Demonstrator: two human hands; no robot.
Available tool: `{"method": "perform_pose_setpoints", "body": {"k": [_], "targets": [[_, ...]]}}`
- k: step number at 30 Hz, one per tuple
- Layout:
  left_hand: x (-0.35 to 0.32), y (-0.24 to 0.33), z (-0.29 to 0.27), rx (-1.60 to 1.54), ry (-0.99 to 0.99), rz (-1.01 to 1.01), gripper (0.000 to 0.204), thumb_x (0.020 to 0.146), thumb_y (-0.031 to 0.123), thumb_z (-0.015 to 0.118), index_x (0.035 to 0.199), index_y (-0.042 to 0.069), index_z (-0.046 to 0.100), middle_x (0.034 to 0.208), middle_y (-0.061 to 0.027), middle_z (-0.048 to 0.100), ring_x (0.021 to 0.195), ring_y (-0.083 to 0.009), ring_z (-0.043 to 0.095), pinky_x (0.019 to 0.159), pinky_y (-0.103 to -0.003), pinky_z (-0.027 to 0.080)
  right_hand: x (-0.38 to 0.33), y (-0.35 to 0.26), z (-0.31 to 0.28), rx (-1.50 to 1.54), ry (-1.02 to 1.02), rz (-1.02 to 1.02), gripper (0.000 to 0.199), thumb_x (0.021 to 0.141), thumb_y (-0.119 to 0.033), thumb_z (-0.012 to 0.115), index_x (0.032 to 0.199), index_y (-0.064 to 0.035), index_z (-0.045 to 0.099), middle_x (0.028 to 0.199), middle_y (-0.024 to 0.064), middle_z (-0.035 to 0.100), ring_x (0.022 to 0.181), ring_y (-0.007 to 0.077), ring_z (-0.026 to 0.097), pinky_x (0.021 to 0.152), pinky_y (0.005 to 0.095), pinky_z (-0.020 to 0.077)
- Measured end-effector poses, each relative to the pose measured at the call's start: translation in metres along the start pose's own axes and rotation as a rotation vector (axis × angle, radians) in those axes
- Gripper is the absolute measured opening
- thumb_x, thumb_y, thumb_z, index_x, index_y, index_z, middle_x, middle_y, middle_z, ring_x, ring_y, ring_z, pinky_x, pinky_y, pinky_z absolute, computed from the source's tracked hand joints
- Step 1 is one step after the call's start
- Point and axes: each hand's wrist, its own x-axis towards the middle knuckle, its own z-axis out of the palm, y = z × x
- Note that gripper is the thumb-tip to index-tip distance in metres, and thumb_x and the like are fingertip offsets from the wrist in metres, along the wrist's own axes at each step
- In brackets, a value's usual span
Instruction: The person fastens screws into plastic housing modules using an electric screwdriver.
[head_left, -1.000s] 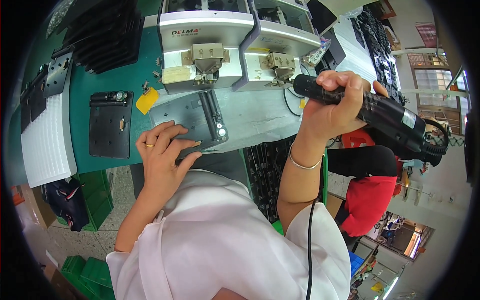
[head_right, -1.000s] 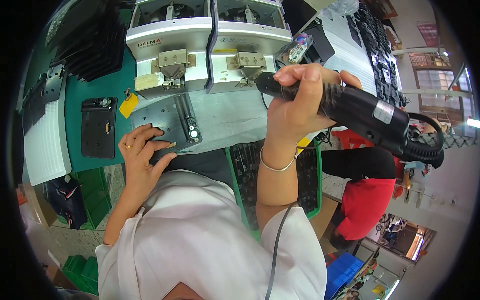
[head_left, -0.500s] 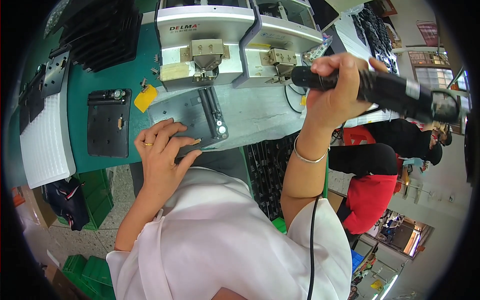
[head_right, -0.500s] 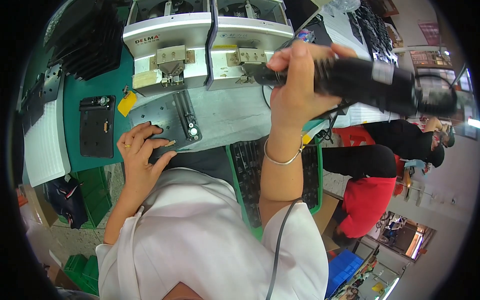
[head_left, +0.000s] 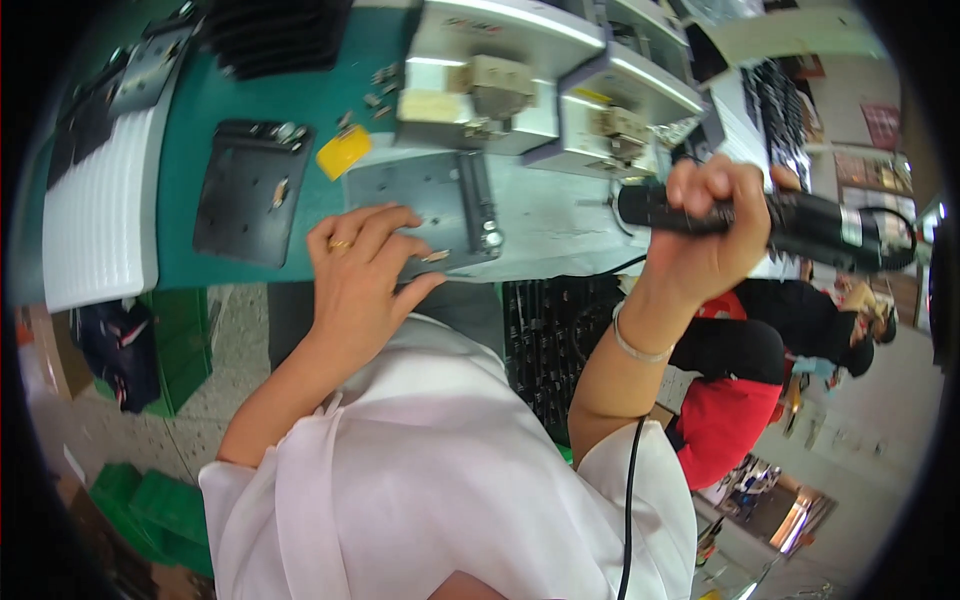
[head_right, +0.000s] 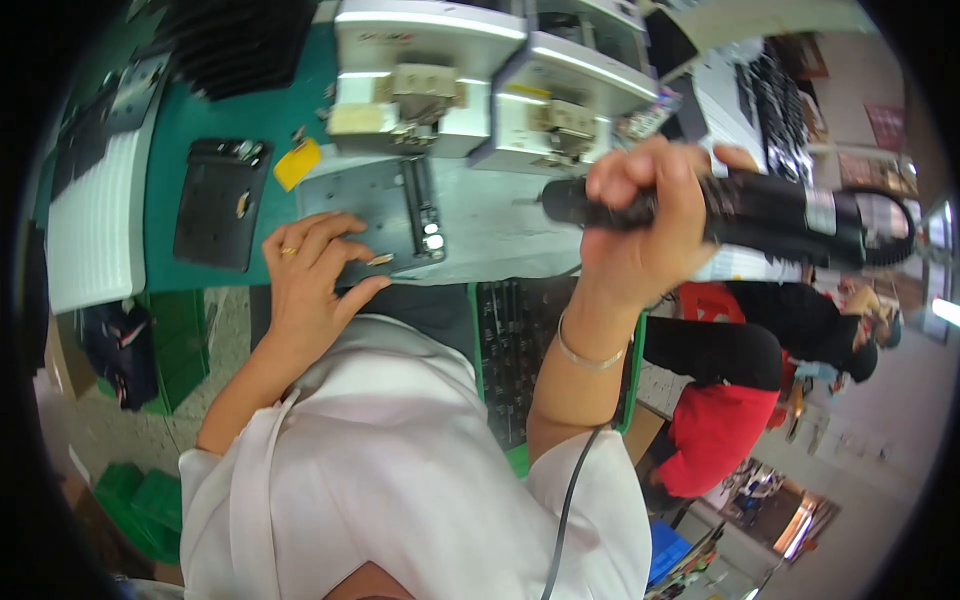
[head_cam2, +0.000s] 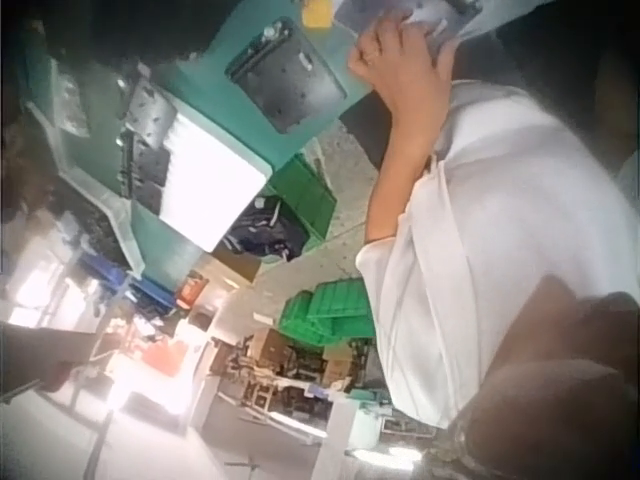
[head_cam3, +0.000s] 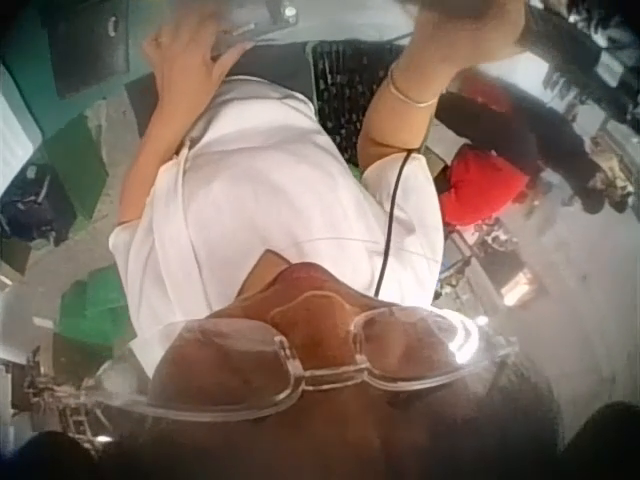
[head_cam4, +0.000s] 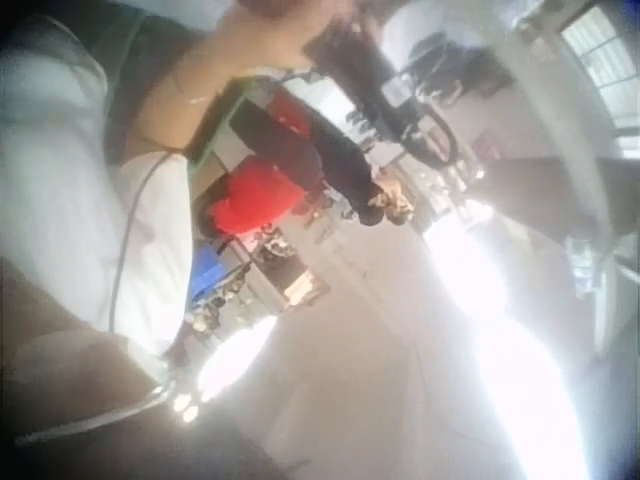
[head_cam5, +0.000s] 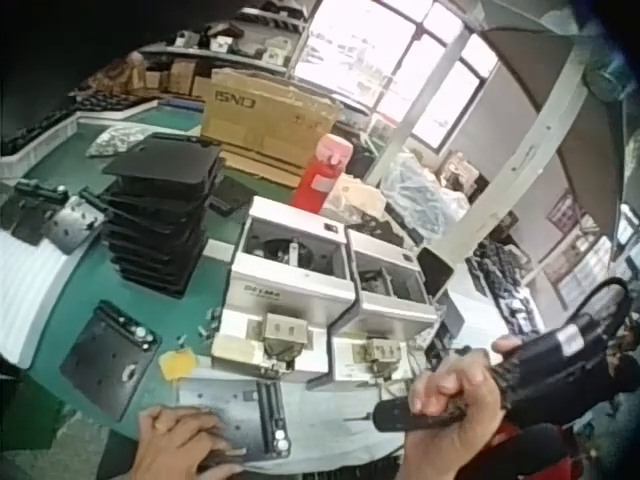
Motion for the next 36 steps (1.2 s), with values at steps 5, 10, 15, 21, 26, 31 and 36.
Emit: {"method": "perform_pose_setpoints", "body": {"k": [5, 10, 15, 21, 26, 31, 36], "targets": [[0.000, -0.003, 0.001, -0.048, -0.006, -0.019, 0.030, 0.068, 0.027, 0.079, 0.088, 0.014, 0.061, 0.115, 0.0009, 0.058, 0.113, -0.0221, 0.051, 0.094, -0.041, 0.028, -0.064, 0.022, 0.042, 0.085, -0.144, 0.139, 0.041, 0.087, -0.005, 0.059, 0.121, -0.0139, 0.038, 0.070, 0.0065, 0.054, 0.050, 0.0158, 0.047, 0.046, 0.0330, 0.0464], [-0.001, -0.004, 0.003, -0.073, -0.001, -0.029, 0.028, 0.066, 0.019, 0.080, 0.087, 0.015, 0.062, 0.113, 0.0021, 0.056, 0.111, -0.0185, 0.049, 0.092, -0.042, 0.030, -0.093, 0.045, 0.060, -0.004, -0.174, 0.125, 0.050, 0.085, -0.006, 0.067, 0.119, -0.0126, 0.031, 0.065, 0.0073, 0.056, 0.049, 0.0180, 0.052, 0.047, 0.0331, 0.0489], [-0.003, -0.005, 0.003, -0.097, 0.021, -0.035, 0.032, 0.063, 0.019, 0.082, 0.088, 0.014, 0.061, 0.113, 0.0022, 0.056, 0.111, -0.0178, 0.049, 0.093, -0.041, 0.030, -0.094, 0.053, 0.065, -0.082, -0.214, 0.081, 0.050, 0.086, -0.005, 0.067, 0.118, -0.0105, 0.028, 0.065, 0.0085, 0.058, 0.048, 0.0185, 0.054, 0.051, 0.0323, 0.0499], [-0.003, -0.006, 0.002, -0.110, 0.029, -0.030, 0.034, 0.063, 0.019, 0.082, 0.089, 0.013, 0.061, 0.112, 0.0019, 0.056, 0.111, -0.0178, 0.049, 0.094, -0.041, 0.029, -0.093, 0.054, 0.067, -0.096, -0.233, 0.084, 0.050, 0.086, -0.003, 0.066, 0.118, -0.0103, 0.028, 0.065, 0.0092, 0.058, 0.049, 0.0184, 0.055, 0.052, 0.0313, 0.0497], [-0.003, -0.006, 0.002, -0.109, 0.038, -0.019, 0.035, 0.062, 0.019, 0.081, 0.090, 0.013, 0.061, 0.111, 0.0023, 0.056, 0.111, -0.0178, 0.049, 0.093, -0.040, 0.030, -0.094, 0.057, 0.068, -0.099, -0.264, 0.089, 0.053, 0.086, -0.002, 0.066, 0.120, -0.0104, 0.027, 0.066, 0.0093, 0.058, 0.050, 0.0186, 0.056, 0.052, 0.0311, 0.0499], [-0.004, -0.007, 0.005, -0.103, 0.048, -0.030, 0.035, 0.062, 0.020, 0.081, 0.090, 0.013, 0.061, 0.110, 0.0030, 0.056, 0.110, -0.0170, 0.049, 0.093, -0.040, 0.030, -0.097, 0.057, 0.074, -0.197, -0.287, 0.077, 0.058, 0.085, -0.002, 0.067, 0.124, -0.0114, 0.025, 0.071, 0.0096, 0.059, 0.052, 0.0187, 0.056, 0.052, 0.0310, 0.0506], [-0.003, -0.007, 0.004, -0.111, 0.049, -0.031, 0.036, 0.062, 0.021, 0.081, 0.091, 0.014, 0.061, 0.110, 0.0035, 0.055, 0.110, -0.0159, 0.049, 0.094, -0.040, 0.029, -0.099, 0.058, 0.071, -0.097, -0.315, 0.063, 0.055, 0.083, -0.002, 0.070, 0.113, -0.0138, 0.026, 0.073, 0.0088, 0.056, 0.052, 0.0198, 0.056, 0.051, 0.0334, 0.0519]]}}
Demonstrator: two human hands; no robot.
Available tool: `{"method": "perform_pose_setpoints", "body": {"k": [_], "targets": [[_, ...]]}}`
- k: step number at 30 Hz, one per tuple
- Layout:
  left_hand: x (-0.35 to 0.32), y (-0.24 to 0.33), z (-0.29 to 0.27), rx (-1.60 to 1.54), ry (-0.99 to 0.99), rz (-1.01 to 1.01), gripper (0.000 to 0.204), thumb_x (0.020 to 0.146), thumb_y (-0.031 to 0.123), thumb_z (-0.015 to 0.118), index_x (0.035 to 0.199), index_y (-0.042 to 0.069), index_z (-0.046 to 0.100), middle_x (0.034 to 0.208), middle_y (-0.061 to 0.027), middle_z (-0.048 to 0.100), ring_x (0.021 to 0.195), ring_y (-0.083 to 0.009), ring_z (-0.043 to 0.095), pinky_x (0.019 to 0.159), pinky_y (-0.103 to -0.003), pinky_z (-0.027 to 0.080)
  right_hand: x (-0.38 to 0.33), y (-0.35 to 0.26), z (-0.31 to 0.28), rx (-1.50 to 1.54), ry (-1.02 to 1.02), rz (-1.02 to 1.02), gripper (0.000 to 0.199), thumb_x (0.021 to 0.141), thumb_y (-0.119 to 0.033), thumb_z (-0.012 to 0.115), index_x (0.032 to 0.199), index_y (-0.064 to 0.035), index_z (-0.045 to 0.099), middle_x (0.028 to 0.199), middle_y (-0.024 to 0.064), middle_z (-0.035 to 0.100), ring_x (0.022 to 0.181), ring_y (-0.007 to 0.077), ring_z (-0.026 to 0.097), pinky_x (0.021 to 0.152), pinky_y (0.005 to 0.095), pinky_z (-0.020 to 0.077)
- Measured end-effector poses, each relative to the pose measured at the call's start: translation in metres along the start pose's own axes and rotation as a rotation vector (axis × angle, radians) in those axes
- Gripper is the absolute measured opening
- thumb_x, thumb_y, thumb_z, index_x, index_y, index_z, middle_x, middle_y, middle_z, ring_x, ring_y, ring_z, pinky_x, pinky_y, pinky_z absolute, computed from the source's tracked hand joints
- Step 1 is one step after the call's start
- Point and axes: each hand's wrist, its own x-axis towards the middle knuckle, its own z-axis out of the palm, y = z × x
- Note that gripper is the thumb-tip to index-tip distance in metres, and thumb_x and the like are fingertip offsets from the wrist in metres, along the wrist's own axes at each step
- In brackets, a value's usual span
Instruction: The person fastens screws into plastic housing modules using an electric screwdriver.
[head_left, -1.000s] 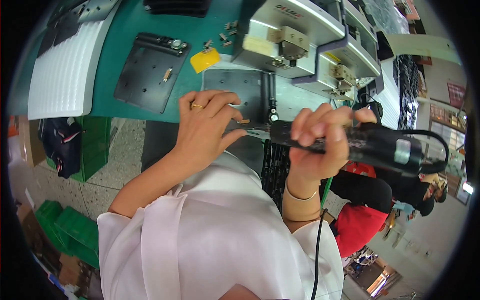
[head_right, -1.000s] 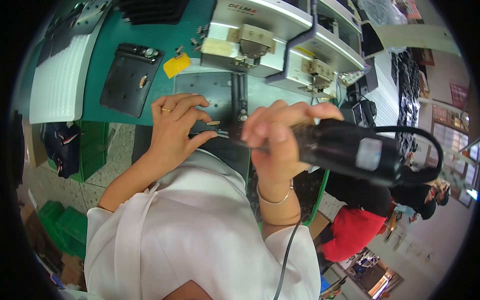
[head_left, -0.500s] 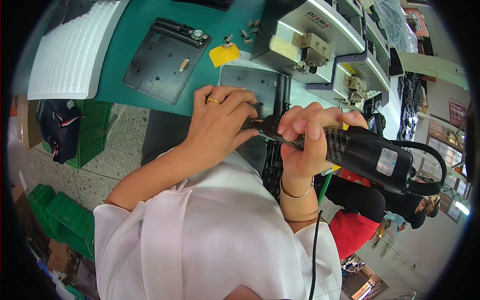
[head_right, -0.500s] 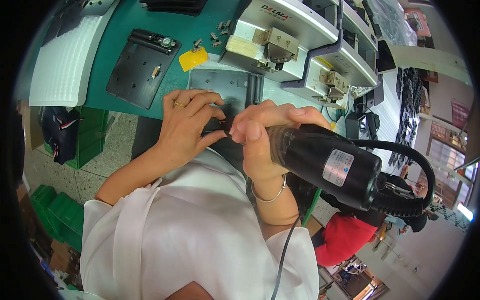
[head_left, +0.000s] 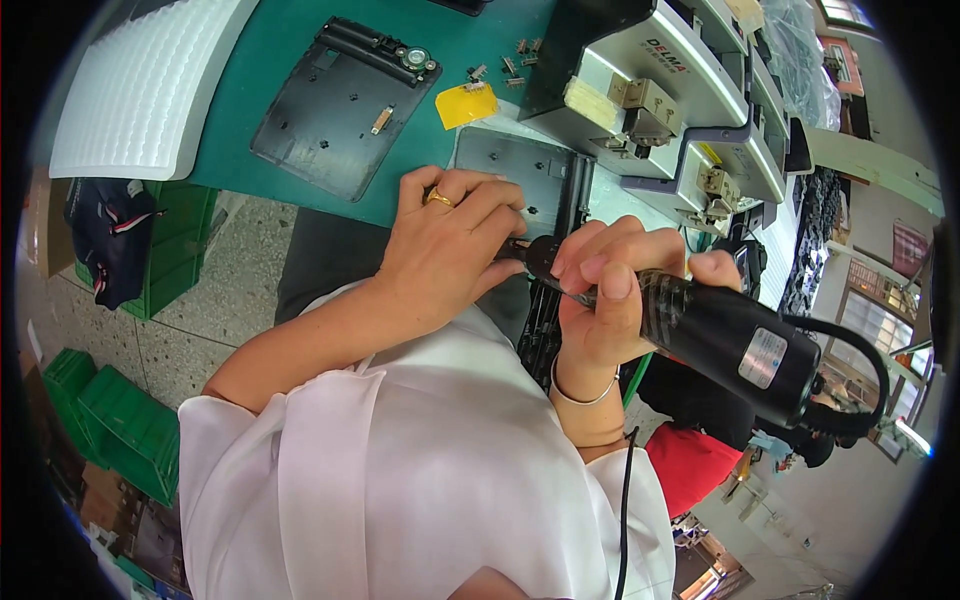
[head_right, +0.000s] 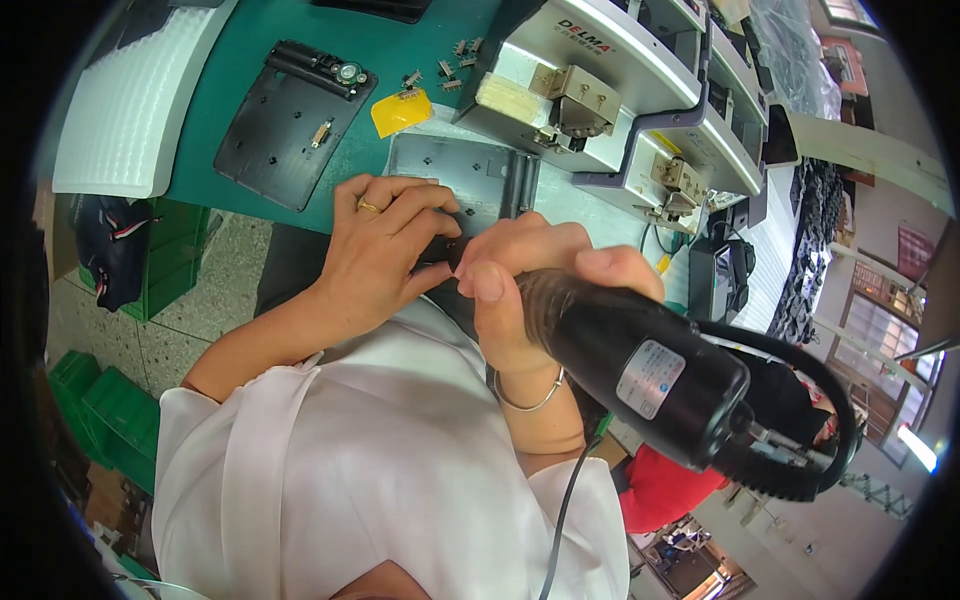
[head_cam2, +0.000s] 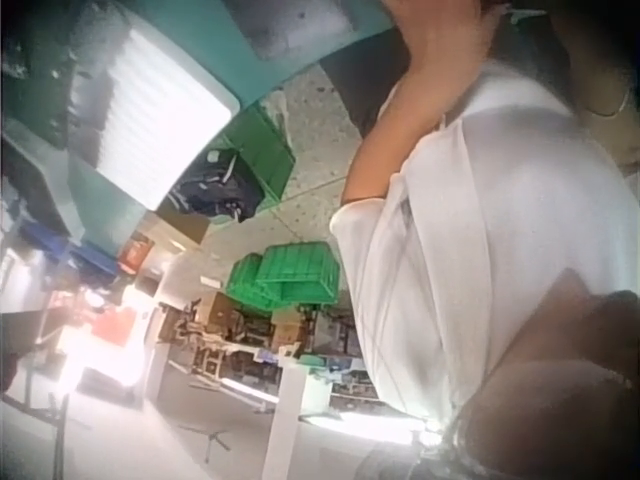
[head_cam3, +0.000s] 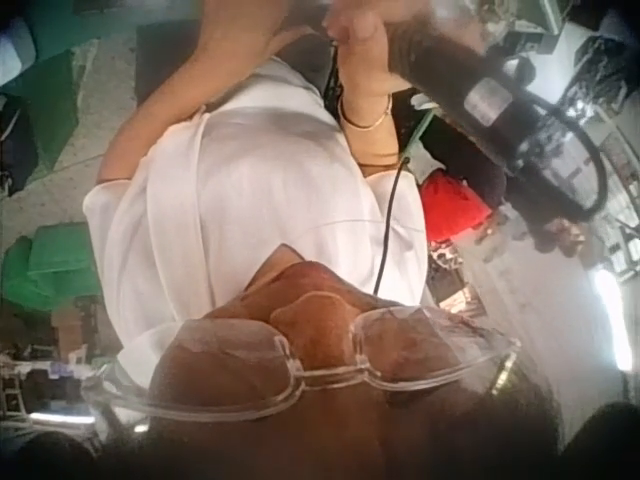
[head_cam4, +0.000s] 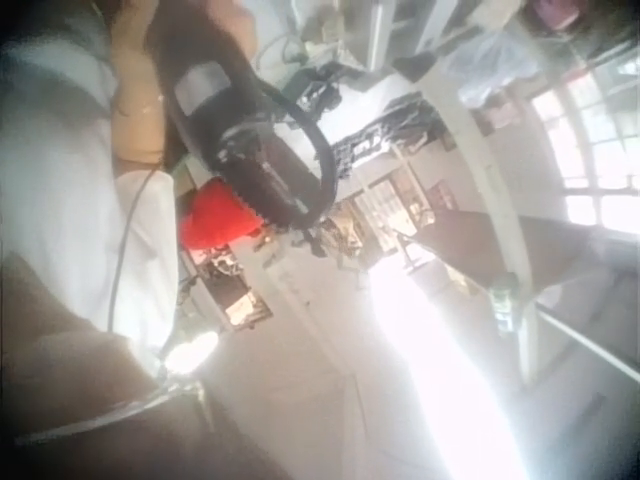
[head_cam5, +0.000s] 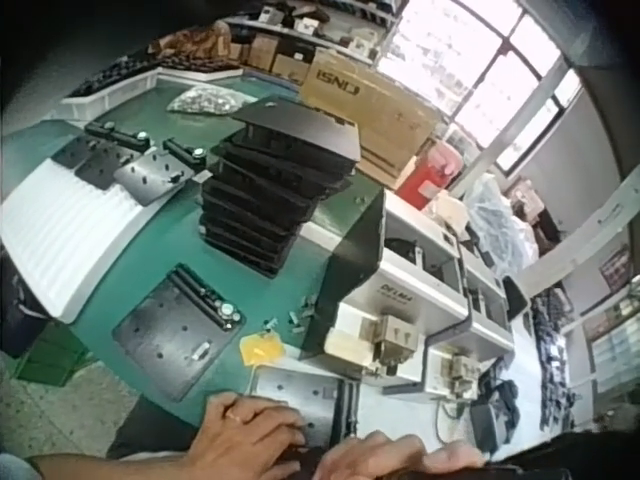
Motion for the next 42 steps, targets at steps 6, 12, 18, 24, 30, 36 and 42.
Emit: {"method": "perform_pose_setpoints", "body": {"k": [6, 12, 18, 24, 30, 36, 42], "targets": [[0.000, 0.002, -0.006, 0.026, -0.029, 0.013, 0.037, 0.062, 0.021, 0.081, 0.092, 0.013, 0.061, 0.114, 0.0014, 0.054, 0.113, -0.0171, 0.048, 0.095, -0.041, 0.030, -0.003, 0.002, 0.003, -0.059, -0.012, -0.004, 0.046, 0.085, -0.002, 0.065, 0.110, -0.0137, 0.029, 0.072, 0.0082, 0.052, 0.050, 0.0188, 0.051, 0.046, 0.0336, 0.0491], [0.006, 0.000, -0.023, 0.117, -0.103, 0.008, 0.051, 0.064, 0.017, 0.081, 0.108, 0.009, 0.057, 0.134, -0.0114, 0.043, 0.131, -0.0318, 0.036, 0.100, -0.049, 0.032, -0.006, 0.010, 0.005, -0.113, -0.107, -0.129, 0.044, 0.084, 0.002, 0.064, 0.109, -0.0108, 0.030, 0.070, 0.0102, 0.053, 0.050, 0.0198, 0.052, 0.047, 0.0334, 0.0484], [0.003, -0.010, -0.021, 0.212, -0.218, 0.177, 0.045, 0.070, 0.016, 0.077, 0.111, 0.013, 0.060, 0.135, -0.0111, 0.045, 0.135, -0.0316, 0.034, 0.105, -0.047, 0.032, 0.001, -0.017, -0.006, 0.140, 0.120, -0.009, 0.040, 0.086, -0.005, 0.061, 0.116, -0.0120, 0.035, 0.068, 0.0066, 0.053, 0.047, 0.0168, 0.047, 0.042, 0.0307, 0.0444], [-0.001, -0.021, -0.051, -0.063, -0.013, 0.328, 0.025, 0.077, 0.006, 0.068, 0.102, 0.008, 0.064, 0.114, -0.0086, 0.060, 0.115, -0.0289, 0.056, 0.090, -0.039, 0.047, 0.013, -0.055, -0.056, 0.265, 0.312, -0.089, 0.026, 0.093, -0.012, 0.048, 0.119, -0.0089, 0.046, 0.072, 0.0022, 0.045, 0.054, 0.0092, 0.041, 0.044, 0.0236, 0.0347], [0.009, -0.022, -0.128, -0.107, 0.293, 0.230, 0.028, 0.087, 0.005, 0.062, 0.115, 0.004, 0.060, 0.101, -0.0101, 0.057, 0.087, -0.0208, 0.054, 0.073, -0.030, 0.047, 0.010, -0.057, -0.075, 0.289, 0.348, -0.067, 0.028, 0.092, -0.009, 0.050, 0.119, -0.0094, 0.046, 0.072, 0.0028, 0.045, 0.055, 0.0098, 0.042, 0.047, 0.0251, 0.0359], [0.054, -0.022, -0.174, 0.567, 0.259, 0.325, 0.031, 0.084, 0.014, 0.065, 0.113, 0.009, 0.056, 0.078, -0.0061, 0.052, 0.070, -0.0246, 0.054, 0.065, -0.034, 0.043, -0.001, -0.042, -0.055, 0.208, 0.402, -0.006, 0.035, 0.088, -0.008, 0.051, 0.121, -0.0102, 0.040, 0.070, 0.0031, 0.045, 0.053, 0.0108, 0.041, 0.045, 0.0265, 0.0356], [0.092, -0.043, -0.127, 0.635, -0.129, 0.254, 0.027, 0.083, 0.026, 0.066, 0.100, 0.009, 0.055, 0.085, -0.0089, 0.057, 0.082, -0.0289, 0.060, 0.067, -0.039, 0.047, -0.005, -0.039, -0.047, 0.139, 0.359, 0.004, 0.038, 0.086, -0.007, 0.051, 0.121, -0.0096, 0.037, 0.069, 0.0036, 0.045, 0.052, 0.0111, 0.041, 0.044, 0.0266, 0.0363]]}}
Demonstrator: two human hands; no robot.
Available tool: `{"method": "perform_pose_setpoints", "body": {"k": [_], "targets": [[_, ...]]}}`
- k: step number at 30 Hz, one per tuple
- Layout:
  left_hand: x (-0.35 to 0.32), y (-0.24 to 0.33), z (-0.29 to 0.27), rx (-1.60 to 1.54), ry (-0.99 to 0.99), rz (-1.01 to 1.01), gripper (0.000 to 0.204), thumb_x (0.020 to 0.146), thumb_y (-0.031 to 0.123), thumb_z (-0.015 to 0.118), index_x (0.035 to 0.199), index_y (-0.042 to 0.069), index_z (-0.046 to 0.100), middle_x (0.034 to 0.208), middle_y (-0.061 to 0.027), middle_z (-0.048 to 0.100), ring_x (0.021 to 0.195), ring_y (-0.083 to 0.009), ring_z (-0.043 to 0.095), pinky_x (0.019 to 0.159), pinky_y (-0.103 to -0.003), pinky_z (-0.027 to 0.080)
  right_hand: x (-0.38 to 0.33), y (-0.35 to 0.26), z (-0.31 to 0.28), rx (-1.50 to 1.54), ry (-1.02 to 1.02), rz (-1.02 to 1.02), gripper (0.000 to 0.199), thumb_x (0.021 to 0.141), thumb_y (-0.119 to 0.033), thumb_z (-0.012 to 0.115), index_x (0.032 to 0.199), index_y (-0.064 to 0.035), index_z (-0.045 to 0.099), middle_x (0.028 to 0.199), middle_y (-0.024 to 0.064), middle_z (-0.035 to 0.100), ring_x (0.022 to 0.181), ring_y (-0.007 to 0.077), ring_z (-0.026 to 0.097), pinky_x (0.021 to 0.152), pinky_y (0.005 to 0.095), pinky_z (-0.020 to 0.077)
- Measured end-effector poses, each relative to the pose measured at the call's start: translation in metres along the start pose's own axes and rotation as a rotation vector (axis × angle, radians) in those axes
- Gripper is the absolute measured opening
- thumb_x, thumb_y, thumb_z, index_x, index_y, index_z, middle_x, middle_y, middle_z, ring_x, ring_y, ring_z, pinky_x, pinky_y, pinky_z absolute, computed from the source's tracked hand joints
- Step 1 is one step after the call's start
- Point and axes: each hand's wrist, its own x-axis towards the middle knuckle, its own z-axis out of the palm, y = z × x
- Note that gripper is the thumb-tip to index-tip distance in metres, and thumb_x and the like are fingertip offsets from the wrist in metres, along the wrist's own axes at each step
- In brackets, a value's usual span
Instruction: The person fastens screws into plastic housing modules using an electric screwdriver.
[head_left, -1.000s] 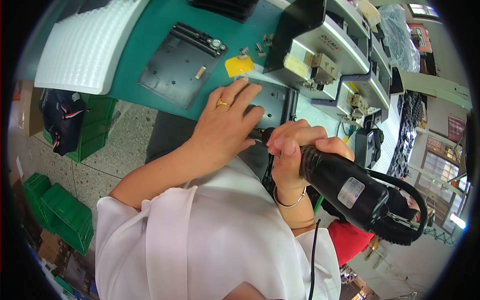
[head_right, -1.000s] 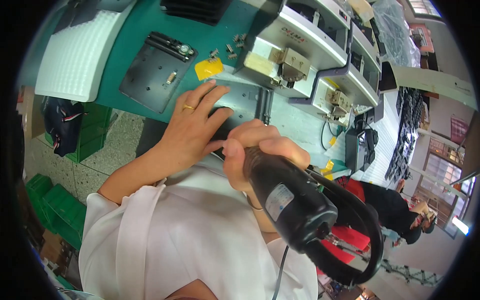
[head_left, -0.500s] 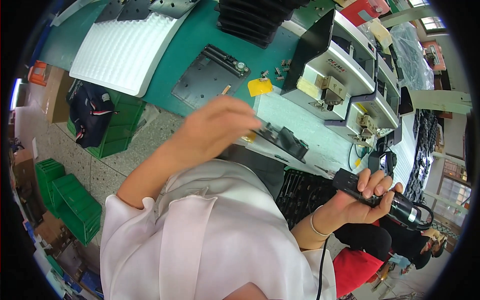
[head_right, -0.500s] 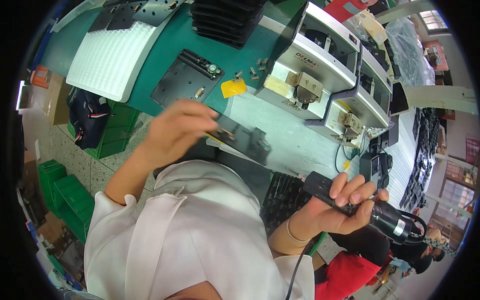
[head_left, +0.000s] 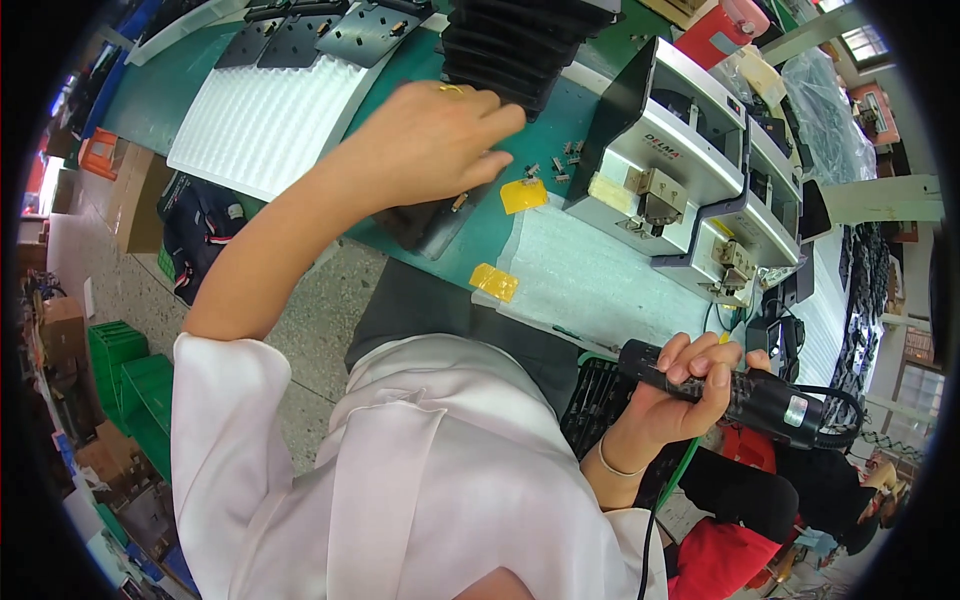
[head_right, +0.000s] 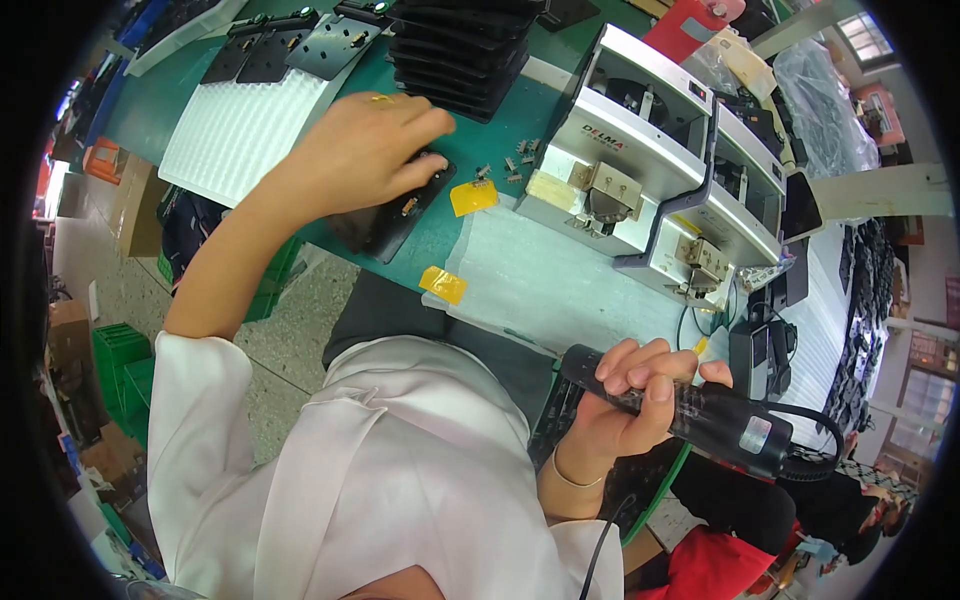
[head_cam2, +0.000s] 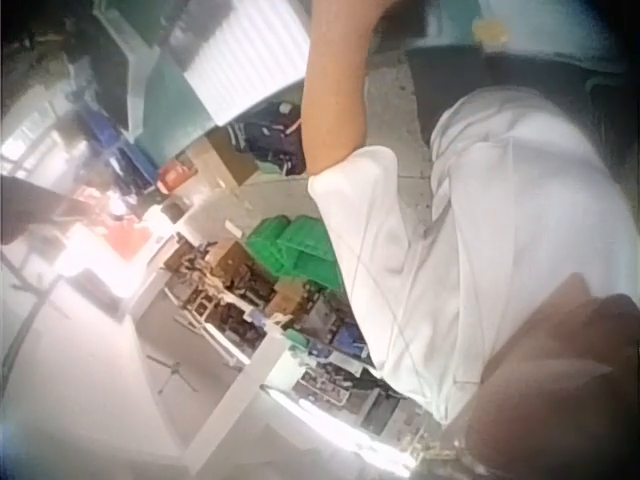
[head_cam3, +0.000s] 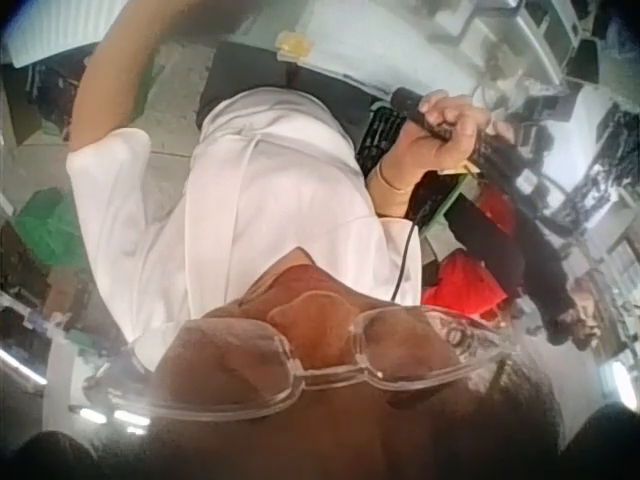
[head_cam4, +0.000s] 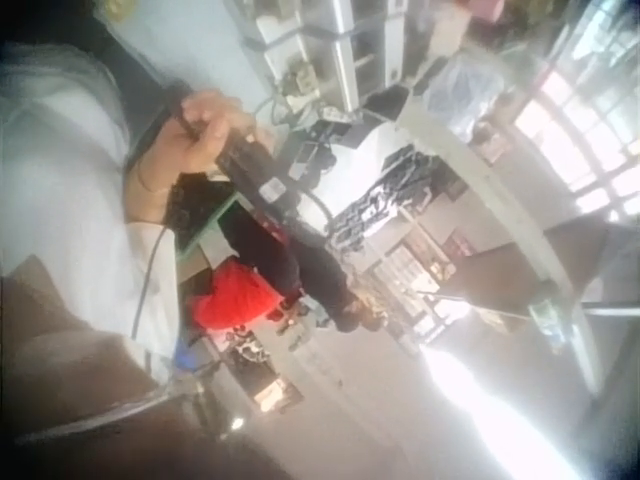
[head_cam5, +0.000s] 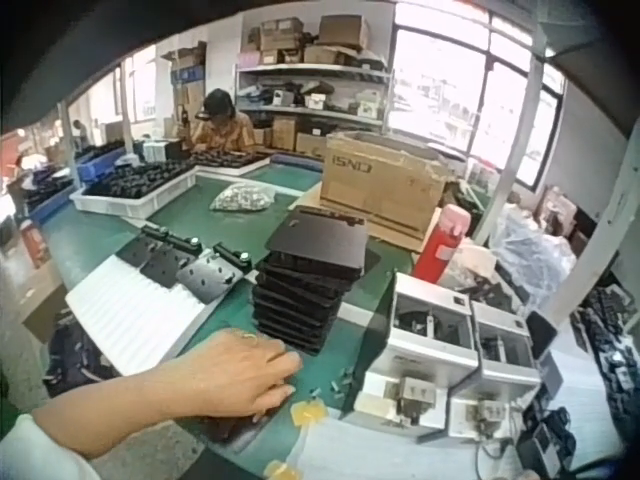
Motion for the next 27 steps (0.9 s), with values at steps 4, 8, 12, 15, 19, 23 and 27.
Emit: {"method": "perform_pose_setpoints", "body": {"k": [4, 8, 12, 15, 19, 23, 27], "targets": [[0.011, 0.002, 0.027, -0.004, -0.076, -0.019, 0.034, 0.079, 0.033, 0.069, 0.097, 0.008, 0.056, 0.091, -0.0091, 0.058, 0.089, -0.0269, 0.061, 0.071, -0.038, 0.050, -0.002, -0.002, 0.001, -0.046, 0.033, 0.009, 0.038, 0.085, -0.007, 0.051, 0.120, -0.0098, 0.036, 0.069, 0.0035, 0.044, 0.051, 0.0117, 0.041, 0.043, 0.0272, 0.0367], [0.011, 0.002, 0.045, 0.003, -0.035, -0.020, 0.038, 0.075, 0.036, 0.071, 0.096, 0.007, 0.059, 0.097, -0.0103, 0.057, 0.095, -0.0269, 0.060, 0.075, -0.037, 0.052, 0.000, 0.000, -0.006, 0.029, -0.030, 0.033, 0.031, 0.088, -0.006, 0.053, 0.118, -0.0106, 0.044, 0.072, 0.0032, 0.046, 0.056, 0.0107, 0.043, 0.049, 0.0251, 0.0370], [0.000, 0.009, 0.042, -0.059, 0.076, -0.034, 0.034, 0.074, 0.035, 0.073, 0.087, 0.008, 0.057, 0.093, -0.0080, 0.053, 0.092, -0.0256, 0.057, 0.074, -0.037, 0.050, 0.003, 0.005, -0.013, -0.053, 0.026, 0.015, 0.035, 0.087, -0.008, 0.053, 0.119, -0.0091, 0.037, 0.070, 0.0028, 0.043, 0.055, 0.0108, 0.041, 0.044, 0.0246, 0.0372], [-0.010, 0.001, 0.015, -0.161, 0.099, -0.097, 0.032, 0.075, 0.033, 0.074, 0.087, 0.007, 0.059, 0.099, -0.0073, 0.056, 0.091, -0.0266, 0.057, 0.075, -0.036, 0.049, 0.004, 0.006, -0.014, -0.069, 0.037, -0.010, 0.036, 0.088, -0.007, 0.053, 0.120, -0.0076, 0.036, 0.069, 0.0027, 0.043, 0.056, 0.0107, 0.042, 0.044, 0.0242, 0.0376], [-0.017, -0.072, 0.001, 0.180, 0.438, -0.426, 0.056, 0.075, 0.041, 0.074, 0.117, 0.009, 0.057, 0.125, -0.0106, 0.054, 0.115, -0.0324, 0.049, 0.093, -0.041, 0.040, 0.006, 0.008, -0.013, -0.110, 0.064, 0.001, 0.038, 0.087, -0.006, 0.054, 0.121, -0.0073, 0.036, 0.067, 0.0025, 0.043, 0.056, 0.0106, 0.041, 0.045, 0.0242, 0.0379], [-0.016, -0.149, 0.027, 0.311, 0.244, -0.717, 0.091, 0.070, 0.067, 0.066, 0.139, 0.012, 0.042, 0.139, -0.0136, 0.045, 0.134, -0.0306, 0.035, 0.104, -0.049, 0.025, 0.010, 0.009, -0.002, -0.111, 0.070, 0.036, 0.039, 0.085, -0.005, 0.054, 0.119, -0.0065, 0.036, 0.066, 0.0024, 0.042, 0.055, 0.0108, 0.041, 0.044, 0.0245, 0.0381], [0.004, -0.170, 0.037, 0.318, 0.006, -0.833, 0.109, 0.066, 0.081, 0.059, 0.148, 0.017, 0.029, 0.145, -0.0160, 0.040, 0.140, -0.0309, 0.028, 0.106, -0.056, 0.019, 0.007, 0.003, 0.004, -0.146, 0.087, 0.006, 0.038, 0.084, -0.005, 0.054, 0.118, -0.0056, 0.037, 0.066, 0.0026, 0.042, 0.053, 0.0112, 0.040, 0.043, 0.0247, 0.0377]]}}
